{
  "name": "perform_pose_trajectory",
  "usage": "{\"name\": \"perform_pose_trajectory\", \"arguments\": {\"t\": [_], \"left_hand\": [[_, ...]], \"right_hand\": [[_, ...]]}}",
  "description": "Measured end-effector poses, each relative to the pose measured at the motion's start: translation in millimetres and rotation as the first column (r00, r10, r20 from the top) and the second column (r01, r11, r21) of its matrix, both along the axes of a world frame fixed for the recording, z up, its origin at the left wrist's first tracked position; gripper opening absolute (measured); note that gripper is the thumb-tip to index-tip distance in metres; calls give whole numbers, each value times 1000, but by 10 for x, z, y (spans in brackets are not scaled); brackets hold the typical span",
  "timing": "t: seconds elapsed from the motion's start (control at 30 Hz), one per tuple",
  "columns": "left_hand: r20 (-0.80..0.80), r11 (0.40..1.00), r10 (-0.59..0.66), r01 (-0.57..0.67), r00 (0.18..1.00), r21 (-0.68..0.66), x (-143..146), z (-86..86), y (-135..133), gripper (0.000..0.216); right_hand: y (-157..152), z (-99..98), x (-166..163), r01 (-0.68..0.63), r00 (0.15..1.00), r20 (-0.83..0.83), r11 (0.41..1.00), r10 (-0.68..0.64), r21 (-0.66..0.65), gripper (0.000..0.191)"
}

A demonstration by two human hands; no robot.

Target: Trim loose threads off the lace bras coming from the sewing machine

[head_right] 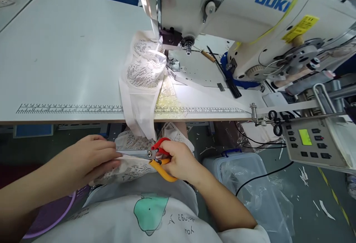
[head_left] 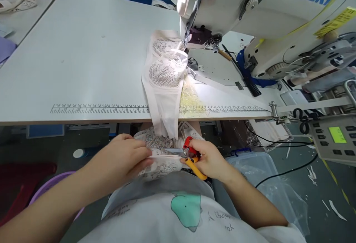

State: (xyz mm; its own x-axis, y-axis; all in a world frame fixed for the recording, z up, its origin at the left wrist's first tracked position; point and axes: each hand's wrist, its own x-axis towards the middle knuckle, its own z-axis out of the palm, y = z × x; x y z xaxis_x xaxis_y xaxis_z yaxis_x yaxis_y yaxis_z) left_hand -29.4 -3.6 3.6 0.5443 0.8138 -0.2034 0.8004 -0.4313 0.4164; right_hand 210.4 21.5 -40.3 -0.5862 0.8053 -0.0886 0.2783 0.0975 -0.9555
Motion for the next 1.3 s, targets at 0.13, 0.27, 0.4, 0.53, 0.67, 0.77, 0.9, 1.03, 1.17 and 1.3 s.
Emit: {"name": "perform_pose_trajectory", "arguments": {"t": [0.13, 0.27, 0.4, 0.53, 0.67, 0.77, 0.9, 1.03, 1.17, 1.3], "left_hand": [[182, 969, 219, -192, 959, -155, -183, 80, -40, 27], [300, 879, 463, -387, 834, -280, -213, 101, -65, 15], [483, 825, 563, -422, 670, -376, -131, 69, -58, 10], [572, 842, 540, -401, 618, -362, 58, 13, -43, 16], [597, 925, 360, -358, 717, -127, 299, -15, 16, 15], [578, 956, 282, -277, 766, -99, 453, -17, 59, 14], [606, 970, 243, -203, 758, -135, 588, -45, 85, 17], [613, 970, 238, -149, 753, -194, 646, -59, 94, 24], [595, 959, 256, -123, 762, -255, 646, -37, 100, 26], [555, 943, 333, -250, 763, -221, 641, -20, 94, 23]], "right_hand": [[-9, -10, 58, 36, 999, -6, 998, -36, 46, 21], [-16, 69, 50, 81, 997, 8, 997, -81, 10, 23], [-129, 60, 19, 126, 990, 84, 982, -115, -141, 22], [-285, -85, 28, 73, 992, 117, 956, -41, -286, 24], [-277, -85, 95, 20, 986, 165, 972, 19, -235, 27], [-182, 39, 155, 69, 989, 139, 983, -45, -171, 26], [-43, 184, 177, 171, 981, -83, 984, -175, -53, 17], [71, 275, 81, 136, 951, -273, 989, -146, -57, 17], [122, 322, -34, 127, 957, -259, 991, -132, -37, 17], [78, 298, -99, 252, 946, -224, 966, -234, 53, 10]]}}
